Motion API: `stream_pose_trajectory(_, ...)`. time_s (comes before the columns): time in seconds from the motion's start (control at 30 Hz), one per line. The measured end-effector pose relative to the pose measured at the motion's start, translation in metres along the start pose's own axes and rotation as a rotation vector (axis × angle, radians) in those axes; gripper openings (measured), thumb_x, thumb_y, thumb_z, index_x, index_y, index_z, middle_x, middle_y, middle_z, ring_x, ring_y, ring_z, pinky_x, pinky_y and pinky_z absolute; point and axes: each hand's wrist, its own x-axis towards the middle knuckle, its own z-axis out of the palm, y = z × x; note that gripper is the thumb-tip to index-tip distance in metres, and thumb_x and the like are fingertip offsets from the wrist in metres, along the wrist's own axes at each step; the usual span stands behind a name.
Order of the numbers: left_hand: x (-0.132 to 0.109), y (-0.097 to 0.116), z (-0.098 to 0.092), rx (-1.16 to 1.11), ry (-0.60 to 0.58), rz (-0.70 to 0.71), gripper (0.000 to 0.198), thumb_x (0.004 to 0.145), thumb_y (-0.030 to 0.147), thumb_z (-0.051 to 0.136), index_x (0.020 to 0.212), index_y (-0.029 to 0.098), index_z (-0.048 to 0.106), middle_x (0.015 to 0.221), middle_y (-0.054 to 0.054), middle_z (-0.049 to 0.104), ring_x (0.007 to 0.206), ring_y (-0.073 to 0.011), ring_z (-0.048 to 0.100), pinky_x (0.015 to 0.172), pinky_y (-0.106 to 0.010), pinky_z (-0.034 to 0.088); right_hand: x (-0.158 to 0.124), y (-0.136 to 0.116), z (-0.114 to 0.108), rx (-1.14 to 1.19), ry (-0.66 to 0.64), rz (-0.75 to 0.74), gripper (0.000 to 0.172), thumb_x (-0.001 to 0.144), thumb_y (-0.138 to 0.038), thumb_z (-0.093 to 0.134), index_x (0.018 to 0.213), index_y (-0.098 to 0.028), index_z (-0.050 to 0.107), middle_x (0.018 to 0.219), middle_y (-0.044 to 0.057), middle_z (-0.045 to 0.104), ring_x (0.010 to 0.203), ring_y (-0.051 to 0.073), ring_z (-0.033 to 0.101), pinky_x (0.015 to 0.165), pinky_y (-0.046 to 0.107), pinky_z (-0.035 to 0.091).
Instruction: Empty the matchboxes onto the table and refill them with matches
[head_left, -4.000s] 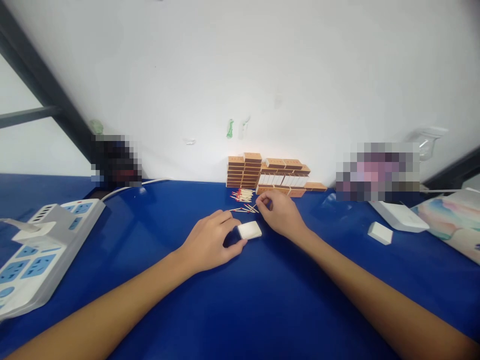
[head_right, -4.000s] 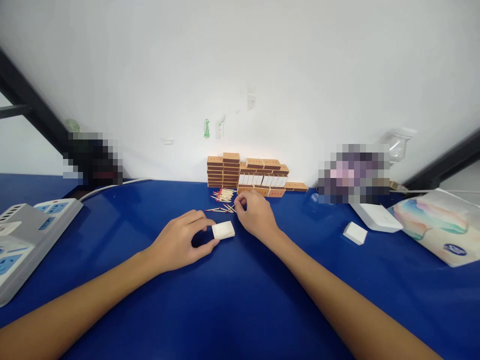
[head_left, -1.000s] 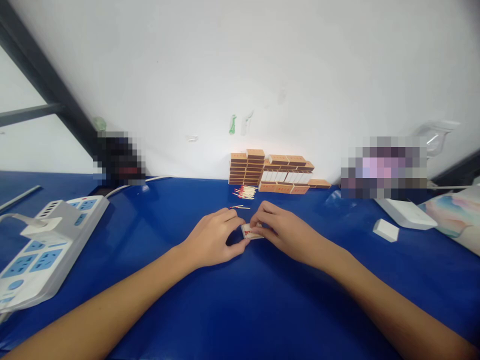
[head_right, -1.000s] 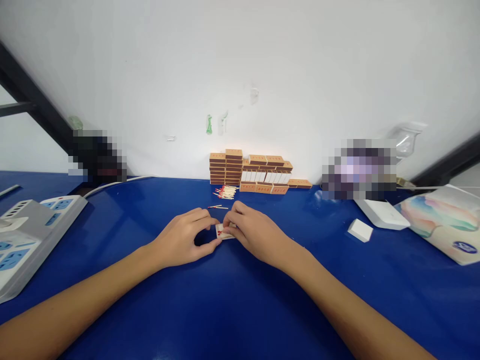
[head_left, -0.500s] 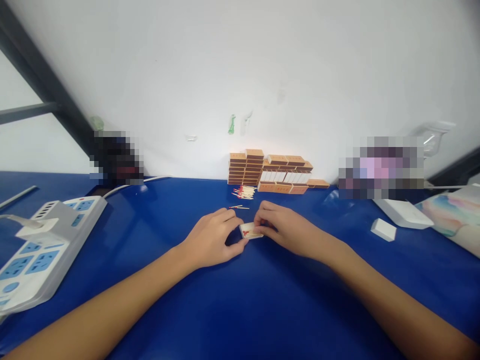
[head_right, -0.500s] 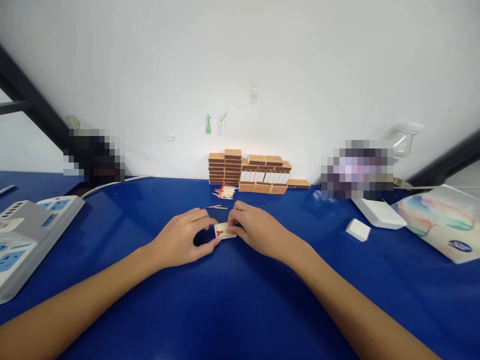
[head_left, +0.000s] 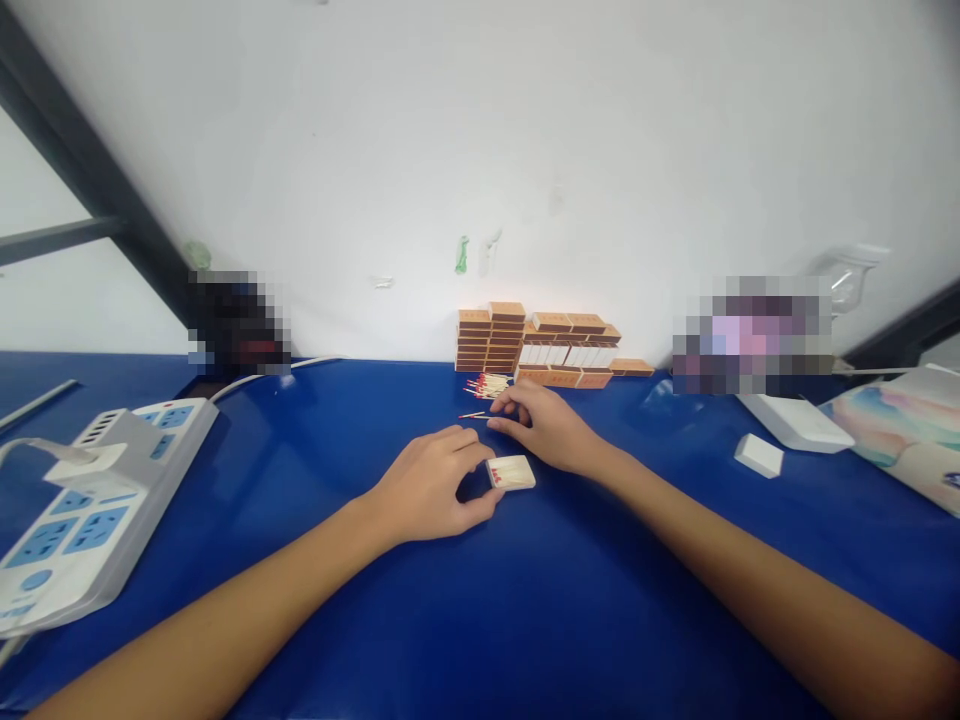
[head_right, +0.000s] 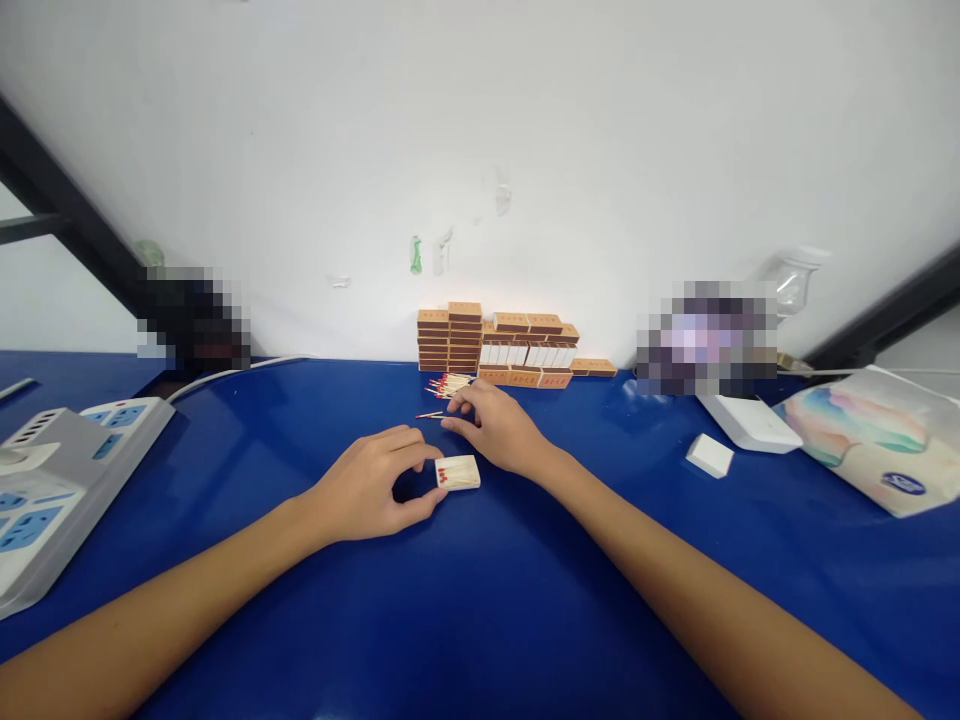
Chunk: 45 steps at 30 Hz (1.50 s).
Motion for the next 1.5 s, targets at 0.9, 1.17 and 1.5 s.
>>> stream_pose_trajectory(0.9, 0.000, -0.010, -0.006, 0.032, 0.017, -0.083, 0.021, 0.094, 0.038, 0.065, 0.103, 0.021, 0.070, 0.083, -0.001, 0.066, 0.075, -0.0170, 0.061, 0.065, -0.031, 0.045, -0.002, -0.010, -0.016, -0.008, -0.108, -0.076, 0.014, 0.104, -0.022, 0.052, 0.093, -0.021, 0.059, 0.101, 0.006, 0.060, 0.086, 0.018, 0.059, 0.078, 0.032, 0.049)
stream_pose_trajectory(1.17, 0.000, -0.010, -0.005, -0.033, -0.004, -0.105, 0.021, 0.093, 0.037, 0.067, 0.106, 0.021, 0.072, 0.081, 0.000, 0.062, 0.074, -0.0156, 0.059, 0.067, -0.030, 0.045, -0.030, -0.029, -0.024, -0.057, -0.157, -0.046, 0.009, 0.102, -0.026, 0.060, 0.095, -0.022, 0.064, 0.098, 0.004, 0.062, 0.081, 0.017, 0.059, 0.072, 0.031, 0.045)
stream_pose_trajectory(1.5, 0.001, -0.008, -0.002, -0.038, -0.006, -0.072, 0.023, 0.092, 0.037, 0.068, 0.109, 0.021, 0.073, 0.080, 0.000, 0.063, 0.073, -0.0157, 0.059, 0.067, -0.029, 0.045, 0.028, 0.020, -0.015, -0.248, -0.022, -0.070, 0.006, 0.095, -0.023, 0.066, 0.101, -0.020, 0.064, 0.105, 0.008, 0.064, 0.091, 0.022, 0.060, 0.077, 0.034, 0.044)
